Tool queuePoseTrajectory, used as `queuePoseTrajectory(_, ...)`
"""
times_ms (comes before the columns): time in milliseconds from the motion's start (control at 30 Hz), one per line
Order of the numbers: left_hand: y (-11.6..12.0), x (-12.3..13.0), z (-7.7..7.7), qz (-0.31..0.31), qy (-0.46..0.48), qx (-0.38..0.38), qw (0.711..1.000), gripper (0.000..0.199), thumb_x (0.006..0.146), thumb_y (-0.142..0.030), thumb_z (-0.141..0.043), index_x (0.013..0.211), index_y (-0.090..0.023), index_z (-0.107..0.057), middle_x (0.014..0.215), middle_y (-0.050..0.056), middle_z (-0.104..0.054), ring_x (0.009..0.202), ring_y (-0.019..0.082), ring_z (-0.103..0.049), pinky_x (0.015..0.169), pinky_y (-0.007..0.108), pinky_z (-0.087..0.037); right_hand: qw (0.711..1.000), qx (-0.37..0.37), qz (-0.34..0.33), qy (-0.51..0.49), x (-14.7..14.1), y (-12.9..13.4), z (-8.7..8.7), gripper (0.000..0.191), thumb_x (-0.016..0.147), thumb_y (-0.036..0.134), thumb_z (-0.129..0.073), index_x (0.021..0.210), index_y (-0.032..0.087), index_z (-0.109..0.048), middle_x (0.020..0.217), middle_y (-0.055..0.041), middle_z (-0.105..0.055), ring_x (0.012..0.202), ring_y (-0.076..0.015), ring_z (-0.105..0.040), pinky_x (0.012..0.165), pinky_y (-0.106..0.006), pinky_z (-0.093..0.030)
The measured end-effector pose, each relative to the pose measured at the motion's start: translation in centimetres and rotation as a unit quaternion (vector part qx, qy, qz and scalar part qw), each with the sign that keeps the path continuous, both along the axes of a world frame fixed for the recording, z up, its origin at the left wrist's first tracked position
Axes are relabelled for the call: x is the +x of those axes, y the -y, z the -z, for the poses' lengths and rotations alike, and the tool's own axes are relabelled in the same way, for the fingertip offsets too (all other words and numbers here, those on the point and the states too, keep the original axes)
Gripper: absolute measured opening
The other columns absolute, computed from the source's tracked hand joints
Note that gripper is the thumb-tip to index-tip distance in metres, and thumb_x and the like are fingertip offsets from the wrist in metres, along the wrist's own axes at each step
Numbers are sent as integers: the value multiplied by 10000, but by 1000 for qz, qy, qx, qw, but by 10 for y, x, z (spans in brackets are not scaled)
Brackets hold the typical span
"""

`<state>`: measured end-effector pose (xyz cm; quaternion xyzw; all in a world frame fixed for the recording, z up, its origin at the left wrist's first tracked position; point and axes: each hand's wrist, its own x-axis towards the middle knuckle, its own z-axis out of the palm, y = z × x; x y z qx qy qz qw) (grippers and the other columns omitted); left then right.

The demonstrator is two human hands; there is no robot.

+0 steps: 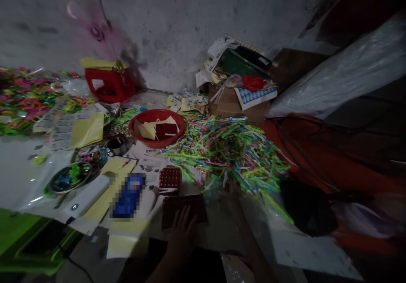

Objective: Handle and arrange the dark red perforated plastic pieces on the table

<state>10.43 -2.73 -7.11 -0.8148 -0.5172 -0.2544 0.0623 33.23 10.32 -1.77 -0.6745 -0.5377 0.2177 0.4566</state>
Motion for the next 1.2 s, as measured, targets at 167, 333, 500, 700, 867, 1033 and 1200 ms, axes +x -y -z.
queuePoseTrajectory(167, 2, -3, -11, 15, -30, -52, 998, 548, 836, -440, -538, 1340, -253, -432, 1413, 147, -432, 1332, 276, -330, 1075, 446, -201, 988, -96, -12, 117, -11, 36, -24, 375, 775, 464, -396, 932, 168, -565, 627, -21, -584, 564, -183, -559, 524, -274, -379)
queuePoseTrajectory(333, 2, -3, -10, 21, -26, -72, 997, 569, 829, -419, -554, 1351, -243, -415, 1420, 165, -417, 1331, 294, -337, 1060, 465, -239, 981, -124, -41, 145, -21, 74, -27, 507, 784, 613, -320, 774, 186, -594, 629, -118, -656, 619, -249, -640, 535, -293, -403)
queuePoseTrajectory(500, 3, -3, -9, 21, -21, -76, 997, 566, 837, -407, -552, 1357, -242, -406, 1435, 163, -397, 1348, 290, -314, 1071, 465, -240, 979, -169, -32, 106, -23, 99, -11, 575, 744, 694, -316, 689, 204, -613, 663, -148, -692, 664, -271, -667, 571, -312, -451)
queuePoseTrajectory(700, 5, -3, -21, 19, -21, -91, 995, 555, 848, -386, -545, 1365, -243, -399, 1437, 158, -396, 1350, 280, -316, 1077, 458, -251, 964, -249, -93, 25, -17, 92, -29, 495, 681, 640, -485, 568, 180, -632, 575, -99, -684, 592, -252, -664, 587, -322, -494)
queuePoseTrajectory(867, 4, -3, -21, 17, -17, -81, 996, 554, 851, -415, -535, 1364, -248, -406, 1438, 145, -400, 1348, 272, -317, 1081, 455, -250, 939, -265, -129, -178, -29, 72, -47, 472, 585, 605, -658, 725, 157, -710, 766, -97, -743, 729, -280, -702, 667, -372, -554)
queuePoseTrajectory(1033, 4, -3, -15, 14, -18, -64, 998, 570, 837, -453, -538, 1351, -237, -422, 1428, 155, -412, 1342, 281, -324, 1078, 458, -232, 940, -224, -115, -231, -56, 54, -43, 482, 615, 594, -654, 826, 164, -713, 850, -92, -747, 825, -293, -699, 730, -375, -554)
queuePoseTrajectory(1200, 4, -3, -18, 13, -37, -68, 997, 563, 839, -383, -544, 1363, -234, -404, 1430, 150, -411, 1343, 278, -317, 1081, 449, -212, 970, -214, -80, -83, -67, 56, -35, 523, 696, 650, -506, 713, 168, -709, 784, -123, -745, 825, -318, -691, 693, -350, -520)
